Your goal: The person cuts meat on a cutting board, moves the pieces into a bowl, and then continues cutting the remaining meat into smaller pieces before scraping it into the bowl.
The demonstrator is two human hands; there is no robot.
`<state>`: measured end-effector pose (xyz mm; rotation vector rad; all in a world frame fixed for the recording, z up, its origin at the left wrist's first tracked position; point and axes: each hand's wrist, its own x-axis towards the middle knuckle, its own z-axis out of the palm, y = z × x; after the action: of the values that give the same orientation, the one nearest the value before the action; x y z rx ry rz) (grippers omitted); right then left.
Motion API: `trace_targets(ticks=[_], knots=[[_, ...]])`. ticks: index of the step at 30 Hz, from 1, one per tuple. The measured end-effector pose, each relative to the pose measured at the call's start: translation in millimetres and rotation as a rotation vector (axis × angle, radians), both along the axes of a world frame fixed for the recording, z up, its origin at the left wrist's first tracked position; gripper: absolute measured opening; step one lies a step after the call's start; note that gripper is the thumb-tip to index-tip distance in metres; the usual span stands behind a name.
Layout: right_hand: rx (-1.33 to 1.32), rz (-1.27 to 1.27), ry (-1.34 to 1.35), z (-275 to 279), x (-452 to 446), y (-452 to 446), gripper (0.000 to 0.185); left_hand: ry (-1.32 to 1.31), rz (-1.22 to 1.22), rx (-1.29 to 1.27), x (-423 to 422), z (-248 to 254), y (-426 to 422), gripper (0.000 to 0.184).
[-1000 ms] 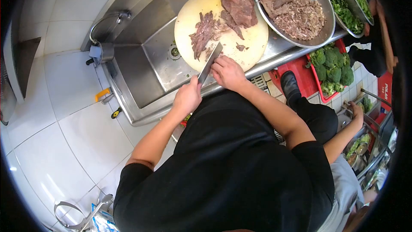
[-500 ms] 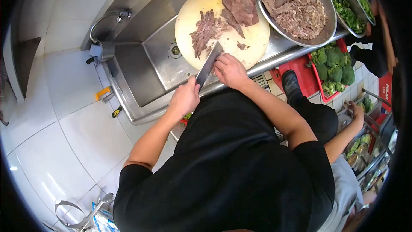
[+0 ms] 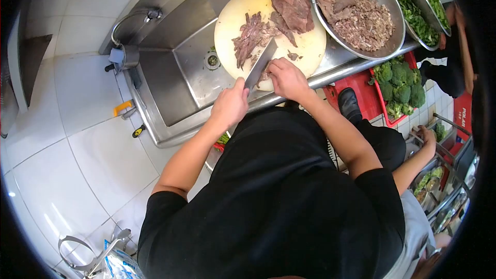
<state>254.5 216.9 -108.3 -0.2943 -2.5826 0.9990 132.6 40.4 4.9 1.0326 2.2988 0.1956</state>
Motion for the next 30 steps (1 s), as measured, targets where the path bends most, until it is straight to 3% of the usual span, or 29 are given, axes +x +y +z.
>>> trace_targets(ticks=[5, 10, 16, 18, 20, 23, 27, 30], knots=[[0.056, 0.024, -0.023, -1, -1, 0, 0.009, -0.013, 0.051, -0.142, 17, -6, -24, 0.021], [0.063, 0.013, -0.035, -10, 1, -1, 0.008, 0.025, 0.011, -0.019, 14, -31, 15, 0.022], [0.053, -0.015, 0.006, -7, 4, -1, 0.007, -0.025, 0.02, -0.046, 18, -6, -12, 0.023], [0.06, -0.001, 0.004, -10, 5, -1, 0.007, -0.02, 0.063, -0.018, 23, -37, -20, 0.025], [0.052, 0.008, -0.012, -12, 3, 0, 0.008, -0.015, 0.032, 0.009, 17, -35, 4, 0.028], [0.003, 0.065, -0.091, -4, 3, 10, 0.013, -0.045, 0.068, 0.063, 5, -31, 21, 0.029], [-0.044, -0.337, 0.119, 5, -11, 38, 0.033, -0.115, 0.194, 0.123, -16, -7, -2, 0.026], [0.082, -0.207, 0.09, 23, -36, 71, 0.039, -0.163, 0.203, 0.161, -26, -14, -39, 0.028]])
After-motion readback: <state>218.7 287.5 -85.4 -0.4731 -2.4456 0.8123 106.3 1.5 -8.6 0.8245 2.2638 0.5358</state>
